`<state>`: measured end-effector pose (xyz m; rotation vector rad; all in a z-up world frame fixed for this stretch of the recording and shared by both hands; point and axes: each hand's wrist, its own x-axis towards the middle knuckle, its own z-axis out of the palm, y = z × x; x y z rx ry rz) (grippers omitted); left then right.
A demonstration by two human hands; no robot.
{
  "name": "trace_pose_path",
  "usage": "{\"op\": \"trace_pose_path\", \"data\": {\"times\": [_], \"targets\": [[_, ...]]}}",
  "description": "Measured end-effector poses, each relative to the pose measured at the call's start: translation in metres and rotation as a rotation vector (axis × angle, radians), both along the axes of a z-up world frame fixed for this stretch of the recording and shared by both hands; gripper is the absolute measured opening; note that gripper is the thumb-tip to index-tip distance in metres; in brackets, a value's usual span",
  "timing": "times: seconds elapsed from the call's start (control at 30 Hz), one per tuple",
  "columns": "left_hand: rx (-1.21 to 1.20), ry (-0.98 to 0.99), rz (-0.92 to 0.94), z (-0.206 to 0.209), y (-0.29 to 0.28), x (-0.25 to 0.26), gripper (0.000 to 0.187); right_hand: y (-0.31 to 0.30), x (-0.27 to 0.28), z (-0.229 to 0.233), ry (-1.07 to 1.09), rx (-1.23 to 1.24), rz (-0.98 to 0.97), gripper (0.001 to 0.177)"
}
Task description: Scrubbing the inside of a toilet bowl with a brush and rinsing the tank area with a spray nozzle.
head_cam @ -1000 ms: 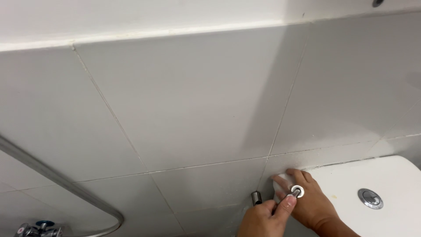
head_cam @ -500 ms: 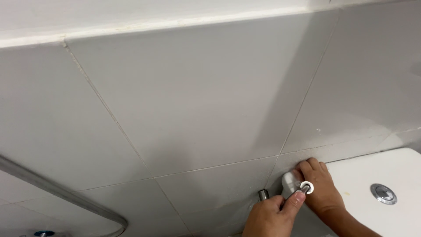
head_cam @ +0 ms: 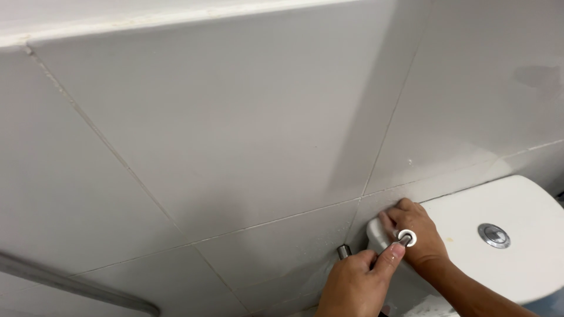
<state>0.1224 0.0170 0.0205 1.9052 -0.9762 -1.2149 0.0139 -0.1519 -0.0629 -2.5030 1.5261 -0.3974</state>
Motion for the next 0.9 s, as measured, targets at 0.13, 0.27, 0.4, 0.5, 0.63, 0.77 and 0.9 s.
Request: {"op": "trace_pose_path", "data": {"times": [0.13, 0.27, 0.4, 0.5, 0.63, 0.77, 0.9], "targets": [[-0.031, -0.019, -0.001, -0.012, 0.004, -0.003, 0.070, -0.006, -0.006, -0.004, -0.065, 0.019, -0.042, 0.033], [-0.034, -0.036, 0.040, -0.012, 0.007, -0.004, 0.071, 0.002, -0.005, 0.003, -0.071, -0.018, -0.032, 0.030], [-0.053, -0.066, 0.065, -0.011, 0.004, -0.009, 0.069, 0.003, -0.013, -0.012, 0.042, -0.053, 0.066, 0.040], [-0.060, -0.066, 0.050, -0.013, 0.003, -0.017, 0.070, 0.014, -0.019, -0.001, 0.074, 0.018, 0.130, 0.040], [-0.045, -0.086, 0.041, -0.019, -0.003, -0.024, 0.072, 0.025, -0.018, 0.027, 0.210, 0.081, 0.108, 0.044], [-0.078, -0.058, 0.045, -0.023, -0.009, -0.031, 0.065, 0.032, -0.020, 0.046, 0.419, 0.138, 0.179, 0.065], [-0.066, -0.048, 0.035, -0.020, -0.010, -0.037, 0.066, 0.020, -0.028, 0.030, 0.452, 0.044, 0.278, 0.078]]}}
